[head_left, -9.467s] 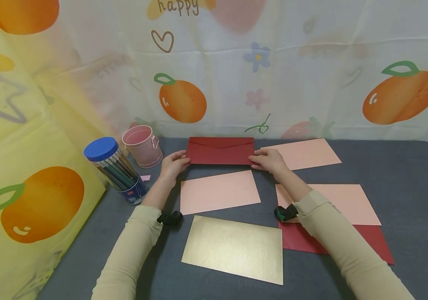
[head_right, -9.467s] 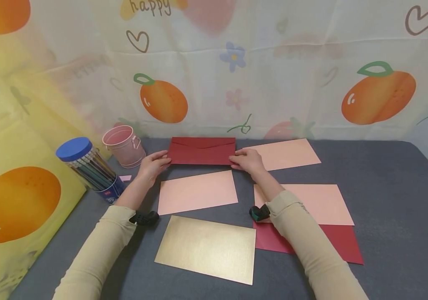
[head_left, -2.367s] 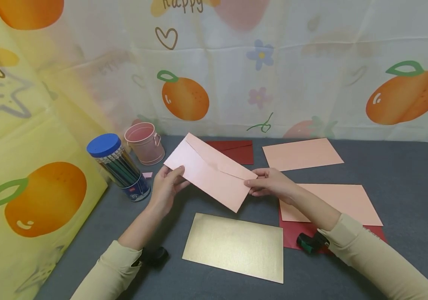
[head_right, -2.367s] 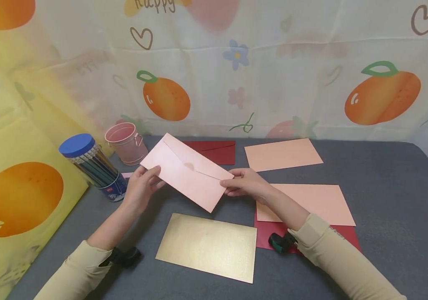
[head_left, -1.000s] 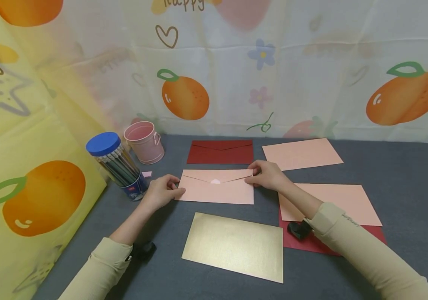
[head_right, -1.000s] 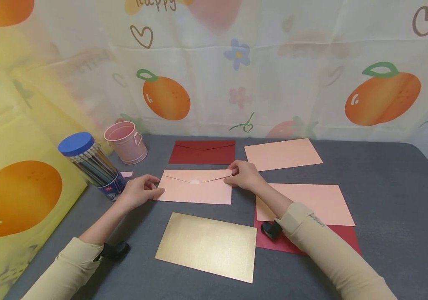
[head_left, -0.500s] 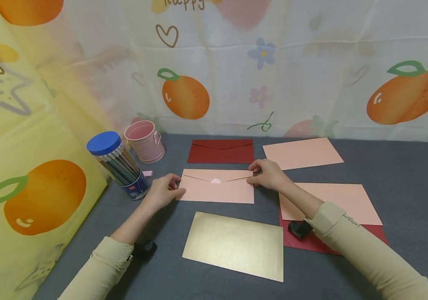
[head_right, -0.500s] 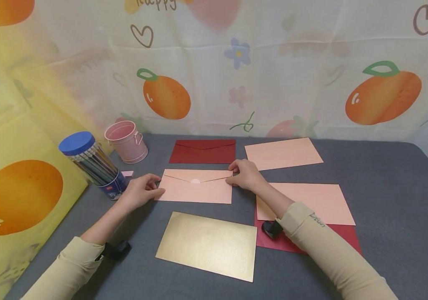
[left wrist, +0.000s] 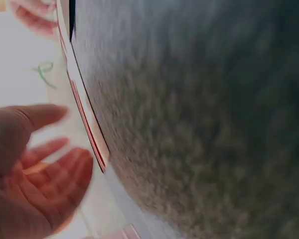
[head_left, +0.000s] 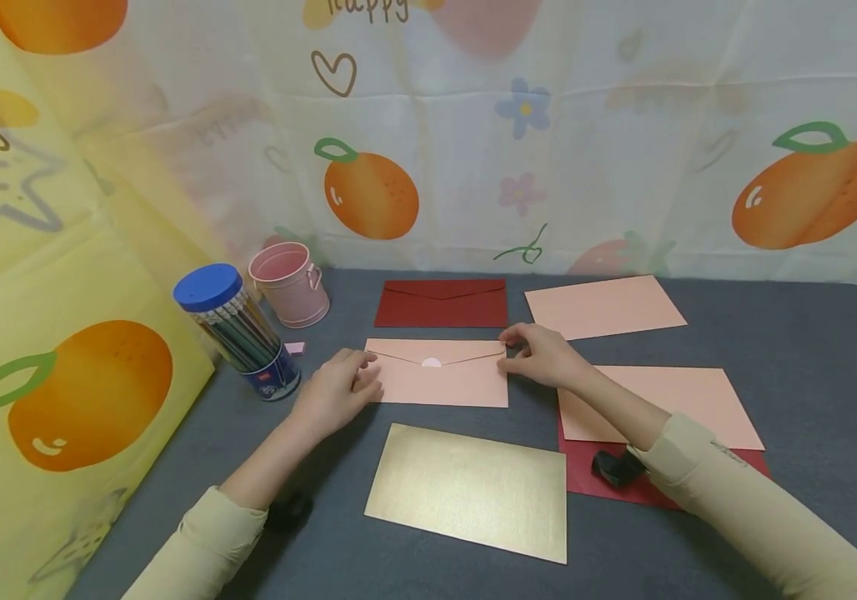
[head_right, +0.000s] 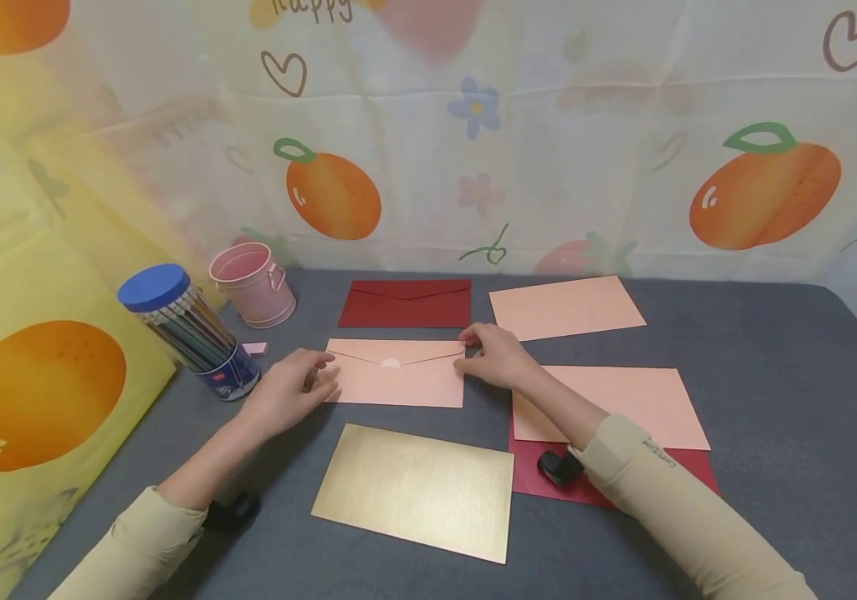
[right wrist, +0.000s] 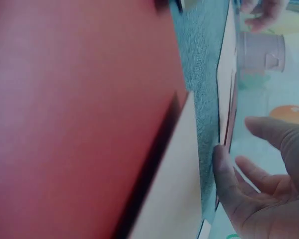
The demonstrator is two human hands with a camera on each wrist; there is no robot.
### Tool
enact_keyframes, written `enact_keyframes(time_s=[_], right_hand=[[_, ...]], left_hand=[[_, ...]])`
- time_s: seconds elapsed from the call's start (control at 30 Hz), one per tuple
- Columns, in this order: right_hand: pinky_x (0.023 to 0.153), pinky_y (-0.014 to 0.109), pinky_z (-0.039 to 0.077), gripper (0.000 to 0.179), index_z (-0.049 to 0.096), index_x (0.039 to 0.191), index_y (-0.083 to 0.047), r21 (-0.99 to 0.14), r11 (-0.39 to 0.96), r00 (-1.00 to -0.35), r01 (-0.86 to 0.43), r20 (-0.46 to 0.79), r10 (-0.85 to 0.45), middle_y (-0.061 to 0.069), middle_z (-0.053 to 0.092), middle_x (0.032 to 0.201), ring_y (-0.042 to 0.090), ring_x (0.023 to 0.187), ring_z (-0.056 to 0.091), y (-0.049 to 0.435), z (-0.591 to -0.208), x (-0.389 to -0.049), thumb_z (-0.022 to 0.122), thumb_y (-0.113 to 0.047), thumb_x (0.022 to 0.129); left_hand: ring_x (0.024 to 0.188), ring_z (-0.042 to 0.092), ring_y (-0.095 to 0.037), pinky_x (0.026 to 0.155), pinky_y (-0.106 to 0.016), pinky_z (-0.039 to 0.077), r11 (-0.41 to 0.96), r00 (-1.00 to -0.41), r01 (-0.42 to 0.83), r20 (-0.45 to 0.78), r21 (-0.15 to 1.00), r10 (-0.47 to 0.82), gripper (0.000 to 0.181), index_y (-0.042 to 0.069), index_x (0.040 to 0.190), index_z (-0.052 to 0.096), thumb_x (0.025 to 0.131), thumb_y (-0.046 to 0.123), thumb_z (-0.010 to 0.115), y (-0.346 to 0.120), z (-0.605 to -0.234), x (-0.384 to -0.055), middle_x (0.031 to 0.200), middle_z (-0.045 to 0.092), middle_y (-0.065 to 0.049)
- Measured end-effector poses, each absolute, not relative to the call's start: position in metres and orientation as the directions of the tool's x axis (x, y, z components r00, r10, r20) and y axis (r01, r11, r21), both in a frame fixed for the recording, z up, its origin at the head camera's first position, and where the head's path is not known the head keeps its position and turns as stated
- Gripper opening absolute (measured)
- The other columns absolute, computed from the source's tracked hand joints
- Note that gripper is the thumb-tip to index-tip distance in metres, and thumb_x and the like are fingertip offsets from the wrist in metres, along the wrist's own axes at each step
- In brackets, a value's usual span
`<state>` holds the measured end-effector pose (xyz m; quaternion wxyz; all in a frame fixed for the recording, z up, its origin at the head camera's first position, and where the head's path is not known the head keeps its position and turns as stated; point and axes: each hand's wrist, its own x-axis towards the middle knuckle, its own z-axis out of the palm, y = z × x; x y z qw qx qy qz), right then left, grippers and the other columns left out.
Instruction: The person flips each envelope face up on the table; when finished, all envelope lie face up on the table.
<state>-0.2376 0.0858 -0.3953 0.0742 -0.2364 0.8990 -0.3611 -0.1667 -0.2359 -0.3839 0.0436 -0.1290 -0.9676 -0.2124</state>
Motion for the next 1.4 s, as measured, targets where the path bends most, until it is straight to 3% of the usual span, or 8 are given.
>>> enact_keyframes(time_s=[0.13, 0.27, 0.4, 0.6, 0.77, 1.0, 1.4], right_hand=[[0.085, 0.043, 0.052, 0.045, 0.056, 0.129, 0.000, -0.688, 0.590, -0.846, -0.423, 0.067, -0.529, 0.017, 0.059, 0.125, 0.029, 0.105, 0.060, 0.092, -0.391, -0.222, 0.069, -0.021, 0.091], [0.090, 0.044, 0.051, 0.044, 0.056, 0.130, -0.003, -0.670, 0.548, -0.798, -0.502, 0.114, -0.592, 0.014, 0.057, 0.127, 0.031, 0.114, 0.057, 0.097, -0.389, -0.202, 0.068, -0.023, 0.093], [0.097, 0.044, 0.047, 0.049, 0.055, 0.132, -0.005, -0.609, 0.527, -0.733, -0.592, 0.136, -0.666, 0.008, 0.055, 0.131, 0.025, 0.120, 0.053, 0.103, -0.390, -0.180, 0.068, -0.031, 0.093], [0.107, 0.048, 0.037, 0.067, 0.047, 0.143, -0.012, -0.551, 0.528, -0.657, -0.647, 0.052, -0.752, 0.006, 0.039, 0.150, 0.022, 0.137, 0.038, 0.117, -0.392, -0.143, 0.066, -0.049, 0.090], [0.107, 0.048, 0.037, 0.082, 0.035, 0.152, -0.019, -0.559, 0.515, -0.600, -0.650, -0.038, -0.799, 0.000, 0.025, 0.159, 0.020, 0.143, 0.028, 0.125, -0.391, -0.116, 0.063, -0.060, 0.086], [0.108, 0.047, 0.037, 0.095, 0.023, 0.156, -0.015, -0.509, 0.496, -0.535, -0.704, -0.079, -0.841, 0.002, 0.016, 0.162, 0.022, 0.145, 0.023, 0.129, -0.389, -0.097, 0.061, -0.065, 0.084], [0.107, 0.049, 0.036, 0.106, 0.019, 0.156, -0.012, -0.443, 0.518, -0.531, -0.732, -0.105, -0.841, 0.005, 0.017, 0.162, 0.025, 0.144, 0.026, 0.134, -0.395, -0.092, 0.060, -0.073, 0.079]], left_hand=[[0.109, 0.060, -0.024, 0.090, -0.044, 0.052, 0.767, -0.878, 0.471, 0.148, 0.436, 0.455, 0.047, 0.004, 0.130, 0.059, 0.090, 0.027, 0.071, -0.223, -0.381, -0.153, 0.124, 0.061, -0.011], [0.134, 0.042, -0.019, 0.109, -0.043, 0.036, 0.670, -0.767, 0.571, 0.016, 0.475, 0.642, 0.066, 0.010, 0.143, 0.048, 0.090, 0.044, 0.068, -0.211, -0.377, -0.137, 0.143, 0.050, -0.003], [0.143, 0.027, -0.013, 0.113, -0.041, 0.028, 0.645, -0.689, 0.594, -0.111, 0.480, 0.717, 0.084, 0.018, 0.153, 0.034, 0.087, 0.062, 0.062, -0.203, -0.375, -0.121, 0.156, 0.032, 0.002], [0.148, 0.011, -0.020, 0.115, -0.047, 0.022, 0.614, -0.606, 0.674, -0.168, 0.412, 0.778, 0.100, 0.017, 0.156, 0.022, 0.082, 0.068, 0.062, -0.199, -0.378, -0.106, 0.162, 0.015, -0.002], [0.148, 0.011, -0.023, 0.115, -0.048, 0.022, 0.606, -0.588, 0.715, -0.169, 0.347, 0.791, 0.108, 0.013, 0.157, 0.017, 0.079, 0.071, 0.063, -0.202, -0.385, -0.101, 0.162, 0.013, -0.006], [0.148, 0.014, -0.024, 0.115, -0.047, 0.023, 0.610, -0.596, 0.739, -0.142, 0.287, 0.790, 0.110, 0.011, 0.157, 0.016, 0.079, 0.074, 0.060, -0.202, -0.390, -0.098, 0.162, 0.014, -0.008], [0.148, 0.014, -0.022, 0.115, -0.045, 0.025, 0.636, -0.614, 0.732, -0.168, 0.242, 0.771, 0.104, 0.013, 0.156, 0.020, 0.081, 0.075, 0.056, -0.198, -0.390, -0.099, 0.162, 0.016, -0.004]])
